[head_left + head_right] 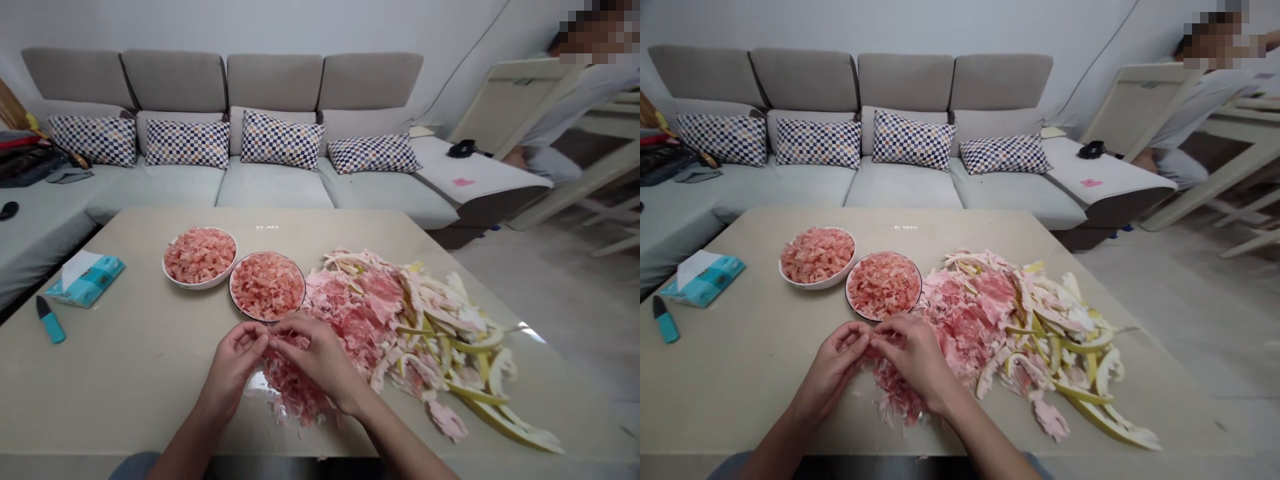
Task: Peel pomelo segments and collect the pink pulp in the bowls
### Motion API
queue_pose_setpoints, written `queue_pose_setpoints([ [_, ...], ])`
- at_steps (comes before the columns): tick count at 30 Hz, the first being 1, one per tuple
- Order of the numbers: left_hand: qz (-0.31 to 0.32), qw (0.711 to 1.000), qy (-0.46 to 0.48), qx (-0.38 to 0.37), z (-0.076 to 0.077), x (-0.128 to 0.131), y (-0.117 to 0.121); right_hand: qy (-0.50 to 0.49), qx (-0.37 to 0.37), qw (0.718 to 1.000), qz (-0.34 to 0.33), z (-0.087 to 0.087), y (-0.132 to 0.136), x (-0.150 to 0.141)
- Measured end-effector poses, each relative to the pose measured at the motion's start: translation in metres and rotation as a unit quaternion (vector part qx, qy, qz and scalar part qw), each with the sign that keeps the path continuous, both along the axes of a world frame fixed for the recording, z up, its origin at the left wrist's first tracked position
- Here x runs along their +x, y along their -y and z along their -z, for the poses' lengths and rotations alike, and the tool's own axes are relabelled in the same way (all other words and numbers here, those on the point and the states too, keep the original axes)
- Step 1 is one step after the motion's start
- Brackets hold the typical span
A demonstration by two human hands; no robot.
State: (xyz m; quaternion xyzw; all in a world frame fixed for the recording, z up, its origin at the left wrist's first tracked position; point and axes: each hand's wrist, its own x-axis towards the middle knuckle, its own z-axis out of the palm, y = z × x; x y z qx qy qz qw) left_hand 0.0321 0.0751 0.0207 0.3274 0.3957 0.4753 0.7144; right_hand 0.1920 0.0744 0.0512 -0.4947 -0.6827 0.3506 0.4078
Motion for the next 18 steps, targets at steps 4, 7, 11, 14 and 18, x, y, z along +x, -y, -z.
queue_pose_setpoints([
  [4,-0.003,1.000,0.001,-0.008,-0.001,0.000,0.000,-0.038,-0.044,0.998,-0.008,-0.001,-0.001,0.002],
  [7,-0.007,1.000,0.013,-0.022,-0.002,0.000,0.000,-0.095,-0.104,0.990,0.012,0.000,-0.005,0.005],
  [11,-0.020,0.999,0.008,-0.042,-0.003,-0.002,-0.001,-0.104,-0.091,0.989,0.048,0.000,-0.028,0.010],
  [14,-0.021,0.999,0.007,-0.046,0.000,-0.002,-0.003,-0.044,-0.009,0.995,0.087,-0.004,-0.059,0.011],
  [18,-0.046,0.997,0.010,-0.053,0.004,-0.003,-0.005,0.047,0.096,0.991,0.075,-0.012,-0.089,0.007],
])
